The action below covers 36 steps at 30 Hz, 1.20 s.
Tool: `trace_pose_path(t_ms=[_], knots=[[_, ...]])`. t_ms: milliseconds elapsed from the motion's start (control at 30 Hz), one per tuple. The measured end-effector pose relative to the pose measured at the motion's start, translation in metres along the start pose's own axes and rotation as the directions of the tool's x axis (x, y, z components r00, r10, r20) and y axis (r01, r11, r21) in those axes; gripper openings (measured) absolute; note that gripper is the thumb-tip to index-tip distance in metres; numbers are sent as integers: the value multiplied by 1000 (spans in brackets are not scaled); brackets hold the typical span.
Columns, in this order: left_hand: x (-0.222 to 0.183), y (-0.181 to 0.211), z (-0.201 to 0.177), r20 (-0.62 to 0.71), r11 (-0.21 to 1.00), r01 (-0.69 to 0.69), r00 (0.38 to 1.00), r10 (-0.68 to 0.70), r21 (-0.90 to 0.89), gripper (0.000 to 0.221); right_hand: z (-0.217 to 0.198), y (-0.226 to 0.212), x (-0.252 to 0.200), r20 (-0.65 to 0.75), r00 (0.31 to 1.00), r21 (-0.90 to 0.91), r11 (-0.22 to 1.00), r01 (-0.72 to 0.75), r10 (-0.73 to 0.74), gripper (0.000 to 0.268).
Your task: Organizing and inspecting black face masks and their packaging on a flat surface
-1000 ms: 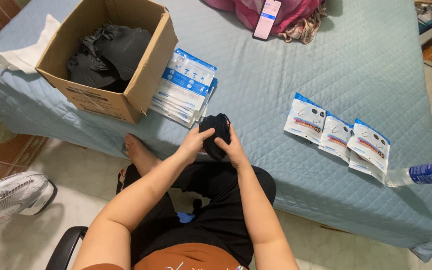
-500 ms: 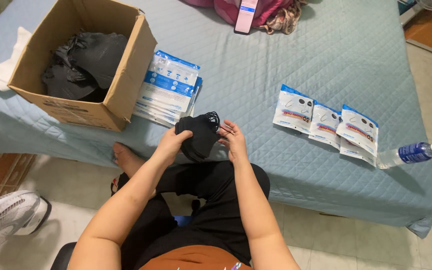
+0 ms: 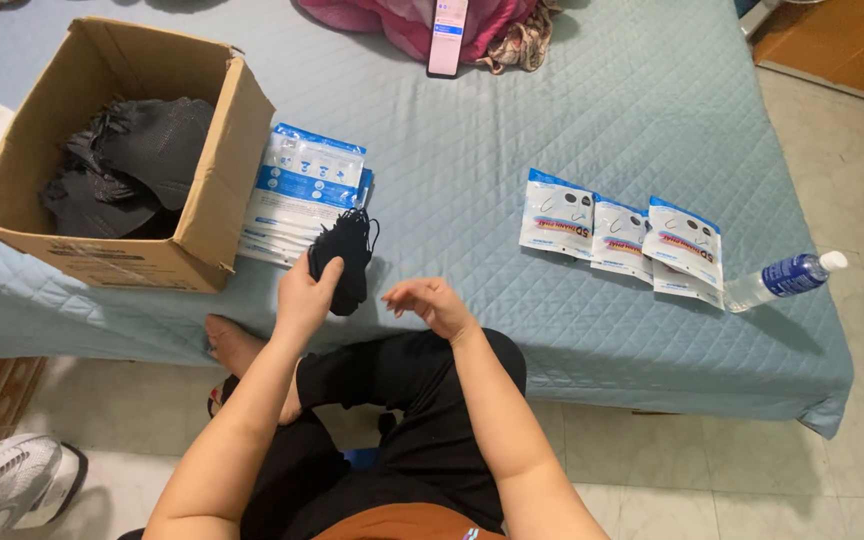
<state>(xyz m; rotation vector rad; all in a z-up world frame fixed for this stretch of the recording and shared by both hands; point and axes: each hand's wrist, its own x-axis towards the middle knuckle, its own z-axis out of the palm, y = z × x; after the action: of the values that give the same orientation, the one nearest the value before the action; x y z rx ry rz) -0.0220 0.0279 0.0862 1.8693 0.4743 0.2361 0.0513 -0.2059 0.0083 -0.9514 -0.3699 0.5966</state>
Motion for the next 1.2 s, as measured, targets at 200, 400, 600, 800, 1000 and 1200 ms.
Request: trace_pose_path(t_ms=[200,400,600,800,1000,1200], knots=[[-18,18,48,148,814,-331,943,297,477,56,33,-13,-3,-125,973,12,980,-196,196,29],[-13,-7,84,79,487,-627,658,749,608,61,-17,15,12,-116,961,55,968,-245,250,40],[-22,-13,96,209,274,-624,588,782,732,64,0,-8,13,-103,948,245,932,-269,301,80],[-40,-2,104,275,205,-702,506,818,682,59,-19,0,15,-144,931,460,856,-237,335,51],[-43,-1,101,305,349,-828,503,809,439,74,-38,1,14,-99,902,592,754,-287,420,47],[-46,29,51,294,547,-728,675,676,413,122,-2,-25,2,-181,876,581,767,-272,448,40]])
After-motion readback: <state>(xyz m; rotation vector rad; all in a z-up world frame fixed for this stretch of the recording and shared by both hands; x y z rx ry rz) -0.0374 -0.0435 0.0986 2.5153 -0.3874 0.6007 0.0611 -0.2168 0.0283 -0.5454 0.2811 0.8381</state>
